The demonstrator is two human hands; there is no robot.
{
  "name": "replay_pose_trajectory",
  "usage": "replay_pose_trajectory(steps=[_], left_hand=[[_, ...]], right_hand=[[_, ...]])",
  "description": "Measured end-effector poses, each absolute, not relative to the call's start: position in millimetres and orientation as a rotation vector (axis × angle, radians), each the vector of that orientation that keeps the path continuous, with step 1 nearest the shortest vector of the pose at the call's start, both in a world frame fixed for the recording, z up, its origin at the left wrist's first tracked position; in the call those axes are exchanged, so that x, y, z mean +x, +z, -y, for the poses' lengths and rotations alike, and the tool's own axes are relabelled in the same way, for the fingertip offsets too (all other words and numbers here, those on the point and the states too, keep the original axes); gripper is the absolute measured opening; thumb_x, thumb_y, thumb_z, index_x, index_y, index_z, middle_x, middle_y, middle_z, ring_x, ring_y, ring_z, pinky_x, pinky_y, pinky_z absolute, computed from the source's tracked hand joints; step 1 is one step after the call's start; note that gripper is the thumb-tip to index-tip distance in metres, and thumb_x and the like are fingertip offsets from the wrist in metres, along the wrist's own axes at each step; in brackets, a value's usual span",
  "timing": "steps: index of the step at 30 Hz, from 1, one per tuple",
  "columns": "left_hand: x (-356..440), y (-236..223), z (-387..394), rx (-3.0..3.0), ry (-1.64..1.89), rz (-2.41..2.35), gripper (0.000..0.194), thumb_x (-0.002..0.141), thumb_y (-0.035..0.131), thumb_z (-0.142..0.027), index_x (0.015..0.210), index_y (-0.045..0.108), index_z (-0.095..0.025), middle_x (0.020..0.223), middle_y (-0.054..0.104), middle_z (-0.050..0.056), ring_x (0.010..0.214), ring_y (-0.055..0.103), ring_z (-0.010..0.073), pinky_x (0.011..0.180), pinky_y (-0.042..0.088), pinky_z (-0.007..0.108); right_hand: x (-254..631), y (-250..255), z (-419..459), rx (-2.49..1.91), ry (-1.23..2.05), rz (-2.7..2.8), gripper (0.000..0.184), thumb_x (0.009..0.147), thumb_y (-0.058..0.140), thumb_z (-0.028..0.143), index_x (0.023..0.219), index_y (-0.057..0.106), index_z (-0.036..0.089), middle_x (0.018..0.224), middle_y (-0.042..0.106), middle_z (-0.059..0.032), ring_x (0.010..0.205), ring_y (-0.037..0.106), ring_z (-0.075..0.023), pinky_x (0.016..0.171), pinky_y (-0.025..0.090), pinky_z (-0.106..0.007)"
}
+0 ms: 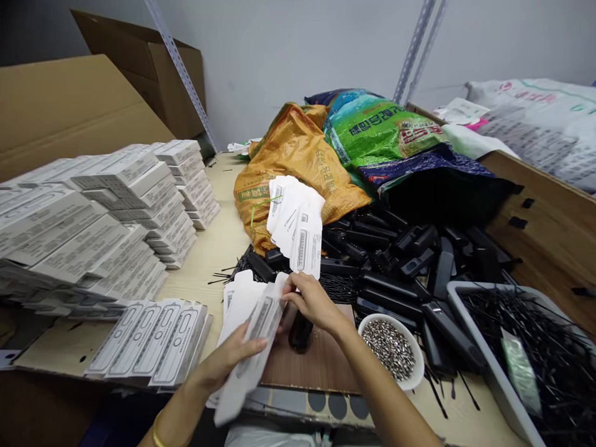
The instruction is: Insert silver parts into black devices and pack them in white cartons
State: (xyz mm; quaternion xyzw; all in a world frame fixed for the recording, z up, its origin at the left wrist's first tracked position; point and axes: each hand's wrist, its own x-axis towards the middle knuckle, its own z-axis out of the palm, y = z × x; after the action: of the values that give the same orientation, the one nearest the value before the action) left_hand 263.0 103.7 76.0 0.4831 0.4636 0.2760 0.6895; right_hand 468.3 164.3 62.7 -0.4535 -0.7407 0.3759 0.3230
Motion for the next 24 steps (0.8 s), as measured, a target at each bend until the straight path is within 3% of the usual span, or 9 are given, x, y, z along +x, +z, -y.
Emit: replay_pose_trajectory(steps=[4, 7, 11, 13, 15, 17, 19, 22, 24], left_hand=[[285, 69, -93, 0.593, 0.558, -0.723, 0.060, 0.071, 0.072, -0.057, 0.110, 0.065, -0.012, 0.092, 0.068, 0.011, 0.078, 0.067, 0.0186, 0.077, 0.052, 0.031], [298, 62, -92, 0.577, 0.625, -0.772, 0.058, 0.075, 0.070, -0.055, 0.113, 0.059, -0.013, 0.087, 0.069, 0.010, 0.066, 0.067, 0.0174, 0.066, 0.053, 0.030], [311, 66, -97, 0.730, 0.773, -0.842, 0.073, 0.079, 0.071, -0.043, 0.139, 0.032, -0.030, 0.112, 0.065, 0.009, 0.087, 0.070, 0.0234, 0.079, 0.053, 0.039], [317, 66, -97, 0.848, 0.865, -0.890, 0.064, 0.082, 0.068, -0.040, 0.135, 0.035, -0.030, 0.120, 0.061, 0.007, 0.102, 0.065, 0.0228, 0.089, 0.049, 0.037], [321, 63, -96, 0.948, 0.915, -0.931, 0.048, 0.083, 0.067, -0.039, 0.122, 0.044, -0.025, 0.119, 0.061, 0.007, 0.108, 0.060, 0.0217, 0.093, 0.045, 0.034], [324, 59, -95, 1.024, 0.895, -0.985, 0.038, 0.083, 0.066, -0.040, 0.111, 0.045, -0.022, 0.108, 0.064, 0.005, 0.102, 0.061, 0.0204, 0.089, 0.046, 0.032], [325, 58, -95, 1.086, 0.857, -1.049, 0.041, 0.083, 0.066, -0.040, 0.111, 0.042, -0.022, 0.098, 0.065, 0.003, 0.093, 0.062, 0.0189, 0.084, 0.046, 0.031], [322, 60, -96, 1.084, 0.839, -1.097, 0.065, 0.081, 0.069, -0.038, 0.128, 0.026, -0.024, 0.097, 0.067, 0.005, 0.089, 0.064, 0.0193, 0.082, 0.047, 0.032], [321, 62, -96, 1.094, 0.817, -1.114, 0.081, 0.079, 0.071, -0.036, 0.137, 0.016, -0.024, 0.100, 0.068, 0.007, 0.090, 0.065, 0.0206, 0.083, 0.047, 0.034]], right_hand=[[490, 66, -151, -0.821, 1.395, 1.607, 0.022, 0.083, 0.063, 0.037, 0.072, 0.054, 0.020, 0.073, 0.065, -0.0006, 0.071, 0.059, -0.0163, 0.070, 0.047, -0.030], [489, 59, -139, -0.825, 1.427, 1.303, 0.026, 0.078, 0.069, 0.040, 0.073, 0.052, 0.021, 0.073, 0.063, -0.0001, 0.072, 0.059, -0.0169, 0.071, 0.048, -0.031], [469, 50, -117, -1.096, 1.145, 1.074, 0.022, 0.083, 0.064, 0.042, 0.093, 0.063, 0.023, 0.100, 0.064, -0.0058, 0.095, 0.060, -0.0210, 0.086, 0.048, -0.035], [458, 46, -107, -1.224, 1.048, 1.098, 0.024, 0.086, 0.059, 0.045, 0.093, 0.066, 0.023, 0.123, 0.056, -0.0091, 0.118, 0.051, -0.0246, 0.099, 0.042, -0.038], [451, 44, -101, -1.283, 1.020, 1.132, 0.027, 0.087, 0.056, 0.047, 0.083, 0.066, 0.022, 0.126, 0.052, -0.0092, 0.125, 0.044, -0.0258, 0.101, 0.039, -0.037], [449, 43, -97, -1.258, 1.119, 1.113, 0.032, 0.089, 0.053, 0.049, 0.075, 0.059, 0.021, 0.101, 0.060, -0.0076, 0.106, 0.056, -0.0236, 0.086, 0.047, -0.034], [448, 43, -95, -1.213, 1.198, 1.044, 0.031, 0.089, 0.051, 0.050, 0.078, 0.054, 0.022, 0.078, 0.057, -0.0018, 0.079, 0.059, -0.0191, 0.068, 0.049, -0.029], [449, 47, -91, -1.168, 1.166, 0.928, 0.027, 0.088, 0.056, 0.048, 0.101, 0.053, 0.024, 0.087, 0.060, -0.0013, 0.080, 0.059, -0.0181, 0.072, 0.049, -0.029], [450, 48, -90, -1.117, 1.181, 0.916, 0.029, 0.089, 0.055, 0.049, 0.102, 0.056, 0.024, 0.093, 0.063, -0.0039, 0.088, 0.060, -0.0197, 0.079, 0.049, -0.032]])
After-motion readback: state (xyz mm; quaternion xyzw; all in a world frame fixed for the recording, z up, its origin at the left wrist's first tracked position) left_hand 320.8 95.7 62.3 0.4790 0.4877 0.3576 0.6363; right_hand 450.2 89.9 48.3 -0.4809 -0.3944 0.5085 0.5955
